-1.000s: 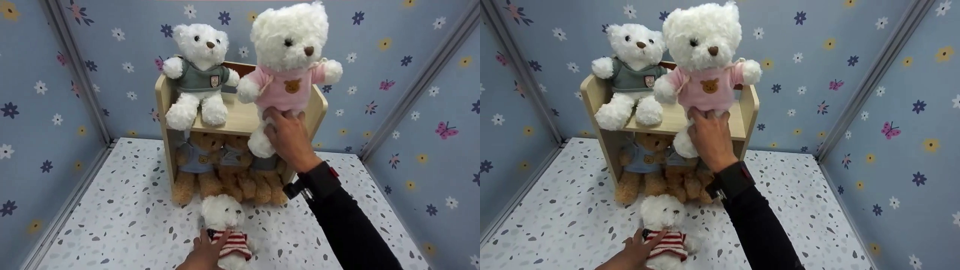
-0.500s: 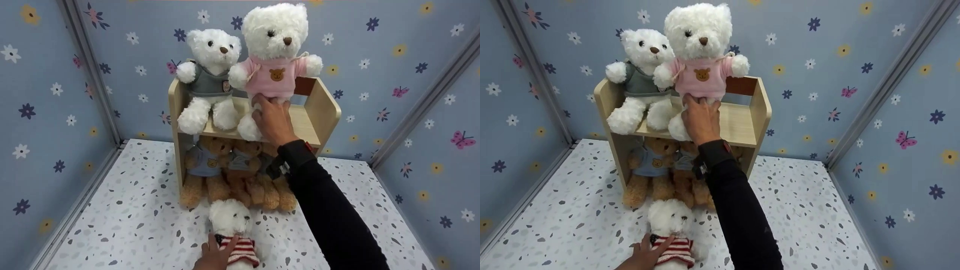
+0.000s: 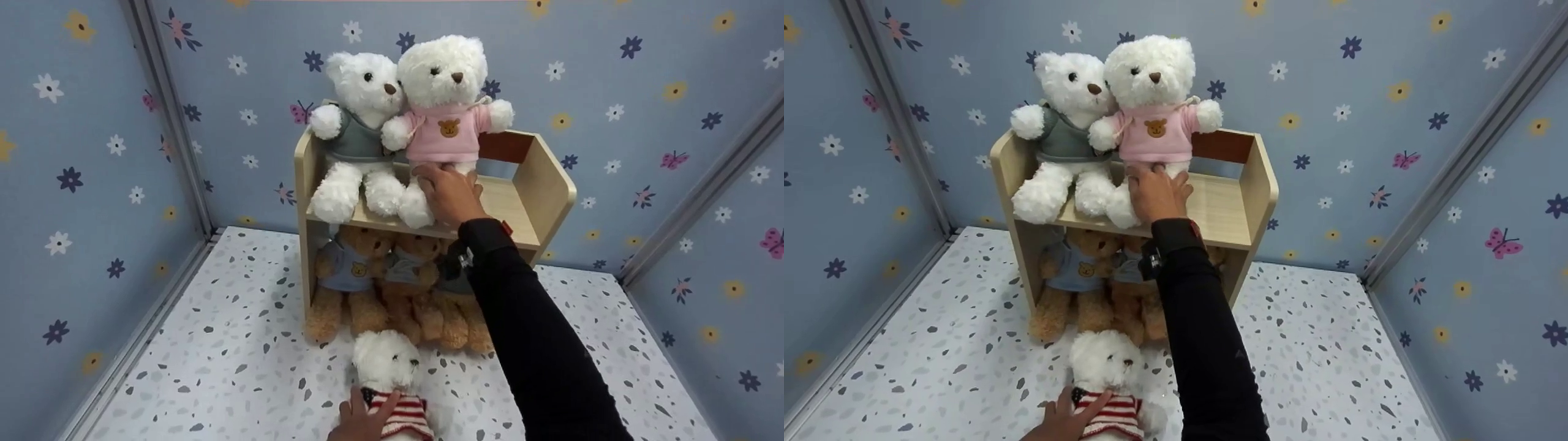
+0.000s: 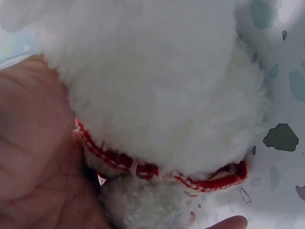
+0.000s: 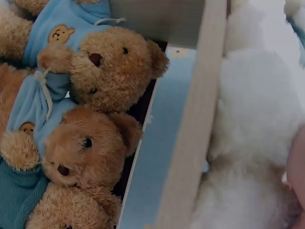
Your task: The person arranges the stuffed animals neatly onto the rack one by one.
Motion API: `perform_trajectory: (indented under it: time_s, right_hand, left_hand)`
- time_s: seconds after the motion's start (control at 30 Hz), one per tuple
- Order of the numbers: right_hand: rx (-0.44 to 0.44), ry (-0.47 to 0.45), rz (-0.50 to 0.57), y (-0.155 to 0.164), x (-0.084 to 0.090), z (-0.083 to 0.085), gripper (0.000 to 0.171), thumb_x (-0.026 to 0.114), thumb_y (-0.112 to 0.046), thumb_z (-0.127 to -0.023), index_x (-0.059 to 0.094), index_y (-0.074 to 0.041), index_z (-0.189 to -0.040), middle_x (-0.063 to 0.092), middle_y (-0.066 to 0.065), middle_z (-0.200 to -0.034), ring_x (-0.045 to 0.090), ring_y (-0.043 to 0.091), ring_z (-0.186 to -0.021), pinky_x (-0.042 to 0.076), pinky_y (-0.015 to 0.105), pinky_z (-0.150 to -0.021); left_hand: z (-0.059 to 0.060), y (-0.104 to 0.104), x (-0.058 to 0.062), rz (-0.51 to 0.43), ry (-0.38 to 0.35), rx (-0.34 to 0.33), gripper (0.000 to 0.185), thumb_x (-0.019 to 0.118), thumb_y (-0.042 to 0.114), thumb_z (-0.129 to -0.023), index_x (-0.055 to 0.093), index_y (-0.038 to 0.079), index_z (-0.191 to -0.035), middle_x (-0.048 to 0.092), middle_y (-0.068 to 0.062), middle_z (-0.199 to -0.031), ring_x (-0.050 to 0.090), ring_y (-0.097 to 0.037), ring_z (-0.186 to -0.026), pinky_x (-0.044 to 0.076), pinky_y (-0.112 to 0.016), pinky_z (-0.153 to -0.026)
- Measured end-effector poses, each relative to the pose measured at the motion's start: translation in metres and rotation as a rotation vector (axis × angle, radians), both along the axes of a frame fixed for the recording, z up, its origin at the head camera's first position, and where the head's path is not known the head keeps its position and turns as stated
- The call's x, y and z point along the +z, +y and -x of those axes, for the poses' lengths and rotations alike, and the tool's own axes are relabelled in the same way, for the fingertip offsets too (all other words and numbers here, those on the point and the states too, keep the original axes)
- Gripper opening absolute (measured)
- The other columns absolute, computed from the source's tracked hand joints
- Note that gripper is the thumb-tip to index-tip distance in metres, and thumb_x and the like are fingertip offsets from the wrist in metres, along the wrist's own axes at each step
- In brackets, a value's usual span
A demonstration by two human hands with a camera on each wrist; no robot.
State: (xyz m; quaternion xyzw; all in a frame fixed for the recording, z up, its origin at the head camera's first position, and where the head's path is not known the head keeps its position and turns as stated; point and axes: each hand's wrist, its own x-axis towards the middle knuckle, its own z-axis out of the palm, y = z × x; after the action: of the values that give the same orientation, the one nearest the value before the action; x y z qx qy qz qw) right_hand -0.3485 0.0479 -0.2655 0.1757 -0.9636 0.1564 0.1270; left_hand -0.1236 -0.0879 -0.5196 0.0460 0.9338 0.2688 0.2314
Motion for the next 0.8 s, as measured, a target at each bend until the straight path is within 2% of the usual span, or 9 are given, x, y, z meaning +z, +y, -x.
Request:
perform_trajectory:
  time_s: [0.17,0.3,0.4,0.5,0.57,0.63,0.8]
  right_hand:
    - [-0.007,-0.084,-0.032,0.004,0.003,0.006,0.031,0.038,-0.034,-0.102,0.06,-0.033,-0.125,0.054,-0.002,-0.135,0.042,0.042,-0.124,0.03,0.061,-0.089]
    - [0.028,-0.089,-0.052,0.005,0.003,0.009,0.032,0.038,-0.029,-0.103,0.061,-0.027,-0.124,0.057,0.0,-0.132,0.047,0.037,-0.123,0.03,0.058,-0.094]
    - [0.078,-0.08,-0.064,0.006,0.003,0.009,0.032,0.037,-0.024,-0.103,0.062,-0.022,-0.123,0.06,0.003,-0.128,0.051,0.032,-0.121,0.029,0.055,-0.099]
    - [0.126,-0.072,-0.071,0.006,0.003,0.011,0.031,0.038,-0.021,-0.102,0.063,-0.018,-0.121,0.063,0.006,-0.124,0.054,0.032,-0.117,0.031,0.053,-0.102]
    - [0.141,-0.075,-0.066,0.005,0.003,0.012,0.031,0.039,-0.02,-0.102,0.064,-0.017,-0.12,0.064,0.006,-0.122,0.055,0.032,-0.116,0.035,0.051,-0.102]
    - [0.153,-0.083,-0.061,0.003,0.003,0.014,0.031,0.04,-0.02,-0.102,0.064,-0.018,-0.12,0.064,0.006,-0.122,0.056,0.033,-0.115,0.038,0.049,-0.1]
    - [0.165,-0.132,-0.056,-0.003,0.006,0.017,0.032,0.039,-0.023,-0.102,0.063,-0.022,-0.123,0.062,0.002,-0.127,0.053,0.032,-0.12,0.039,0.048,-0.101]
  left_hand:
    - [0.004,-0.003,-0.001,-0.018,-0.038,-0.008,0.086,0.063,0.072,-0.071,0.037,0.037,-0.145,0.024,-0.033,-0.145,0.032,-0.051,-0.125,0.049,-0.055,-0.069]
    - [0.004,-0.003,-0.003,-0.051,-0.036,-0.003,0.088,0.061,0.076,-0.069,0.037,0.037,-0.145,0.024,-0.032,-0.145,0.032,-0.052,-0.125,0.049,-0.056,-0.071]
    - [0.002,-0.002,-0.009,-0.064,0.025,-0.005,0.084,0.057,0.077,-0.071,0.038,0.038,-0.143,0.028,-0.033,-0.142,0.037,-0.052,-0.12,0.049,-0.055,-0.068]
    - [-0.004,0.0,-0.017,-0.055,0.156,-0.005,0.078,0.049,0.079,-0.075,0.042,0.039,-0.141,0.037,-0.033,-0.135,0.045,-0.051,-0.11,0.049,-0.051,-0.06]
    - [-0.005,0.0,-0.02,-0.044,0.192,-0.005,0.076,0.046,0.08,-0.075,0.043,0.04,-0.139,0.039,-0.033,-0.133,0.047,-0.05,-0.107,0.048,-0.05,-0.057]
    - [-0.004,-0.002,-0.02,-0.049,0.187,-0.004,0.076,0.046,0.08,-0.076,0.043,0.039,-0.14,0.038,-0.033,-0.134,0.046,-0.051,-0.107,0.048,-0.051,-0.058]
    - [0.002,-0.006,-0.019,-0.085,0.093,-0.007,0.075,0.052,0.076,-0.076,0.042,0.039,-0.141,0.031,-0.035,-0.138,0.04,-0.054,-0.114,0.048,-0.056,-0.066]
